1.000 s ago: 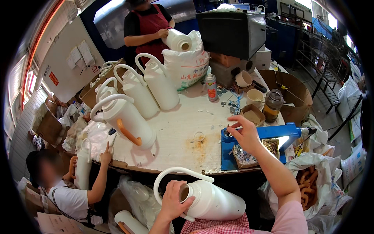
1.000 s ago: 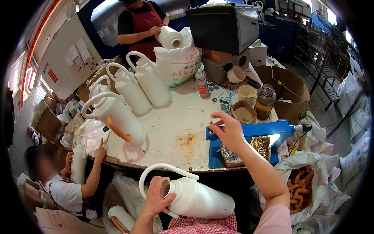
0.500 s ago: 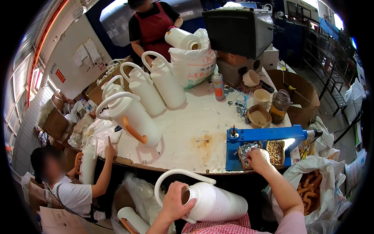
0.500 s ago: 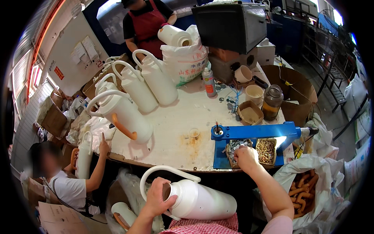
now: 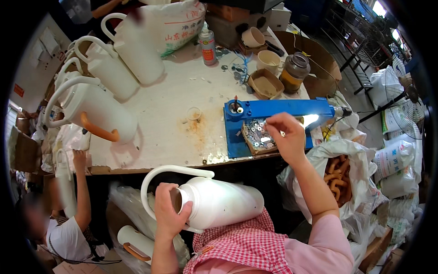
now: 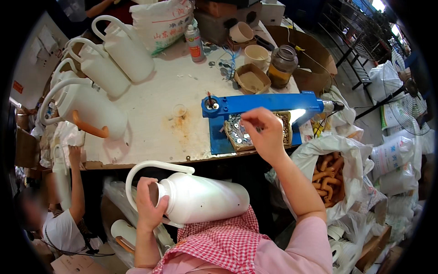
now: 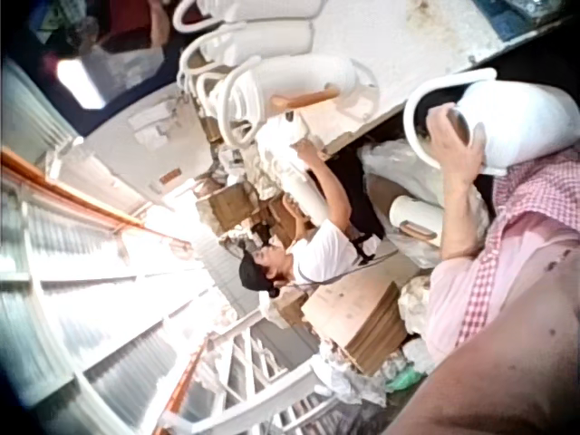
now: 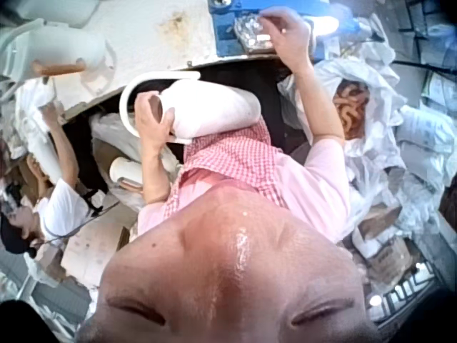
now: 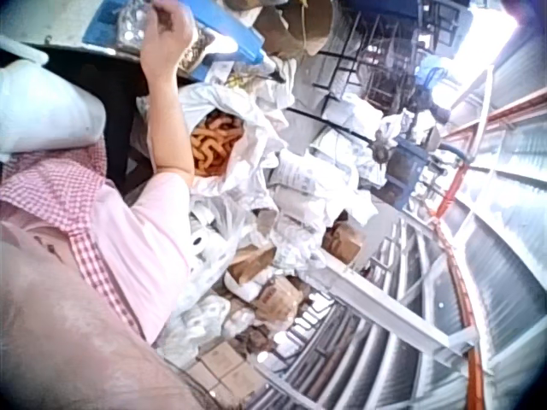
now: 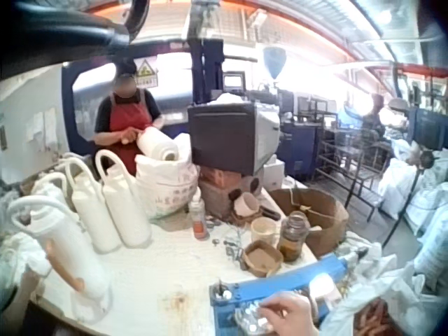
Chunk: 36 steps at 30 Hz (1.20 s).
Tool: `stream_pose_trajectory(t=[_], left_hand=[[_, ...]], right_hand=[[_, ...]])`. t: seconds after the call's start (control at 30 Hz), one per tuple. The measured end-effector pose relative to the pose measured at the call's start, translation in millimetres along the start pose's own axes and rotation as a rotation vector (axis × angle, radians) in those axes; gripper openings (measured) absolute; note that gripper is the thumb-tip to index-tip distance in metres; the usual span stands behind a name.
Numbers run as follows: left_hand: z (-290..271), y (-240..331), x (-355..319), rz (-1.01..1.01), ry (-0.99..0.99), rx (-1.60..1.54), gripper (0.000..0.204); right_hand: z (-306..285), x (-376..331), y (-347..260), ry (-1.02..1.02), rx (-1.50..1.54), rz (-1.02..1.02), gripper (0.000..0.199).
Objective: The person attaches handles to plastic carafe bodies, fits internal components and screw caps, and places the assembled carafes aside at an assembly workstation.
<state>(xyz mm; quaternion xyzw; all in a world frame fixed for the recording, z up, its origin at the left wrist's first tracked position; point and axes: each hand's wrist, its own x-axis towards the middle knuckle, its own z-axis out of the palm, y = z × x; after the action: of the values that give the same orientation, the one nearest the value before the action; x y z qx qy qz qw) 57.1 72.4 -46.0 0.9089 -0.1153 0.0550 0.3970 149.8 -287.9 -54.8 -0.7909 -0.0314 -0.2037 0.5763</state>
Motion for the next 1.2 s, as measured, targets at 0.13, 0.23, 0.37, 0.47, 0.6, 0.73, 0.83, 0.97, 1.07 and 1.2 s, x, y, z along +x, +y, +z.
stream_pose_trajectory(t=[0.13, 0.23, 0.37, 0.47, 0.6, 0.73, 0.83, 0.97, 1.07, 1.2], left_hand=[[-10, -5, -2, 0.007, -0.021, 0.051, 0.056], [-13, 6, 8, 0.059, -0.026, 0.082, 0.054], [-16, -5, 7, 0.023, -0.044, 0.109, 0.054], [-16, -5, 5, 0.026, -0.03, 0.094, 0.054], [-15, 1, 4, 0.032, -0.012, 0.088, 0.052], [-13, 1, 1, 0.0, -0.027, 0.081, 0.052], [-9, -2, 0, 0.013, -0.04, 0.084, 0.052], [-17, 11, 4, 0.06, -0.023, 0.111, 0.053], [-15, -4, 0, -0.022, -0.012, 0.043, 0.053], [-9, 3, 3, -0.014, -0.006, 0.023, 0.052]], right_hand=[[13, 33, -26, 0.055, 0.157, -0.037, 0.008], [5, 56, -42, 0.115, -0.029, -0.297, 0.013], [35, 84, -39, 0.067, -0.204, -0.56, 0.017], [41, 85, -33, -0.062, -0.234, -0.557, 0.016], [40, 84, -36, 0.003, -0.149, -0.508, 0.016], [41, 81, -34, 0.017, -0.035, -0.405, 0.013], [38, 77, -31, 0.026, 0.007, -0.315, 0.012], [23, 79, -38, 0.07, 0.086, -0.196, 0.012], [48, 86, -33, -0.006, 0.139, -0.138, 0.012], [37, 85, -29, -0.044, 0.208, -0.208, 0.008]])
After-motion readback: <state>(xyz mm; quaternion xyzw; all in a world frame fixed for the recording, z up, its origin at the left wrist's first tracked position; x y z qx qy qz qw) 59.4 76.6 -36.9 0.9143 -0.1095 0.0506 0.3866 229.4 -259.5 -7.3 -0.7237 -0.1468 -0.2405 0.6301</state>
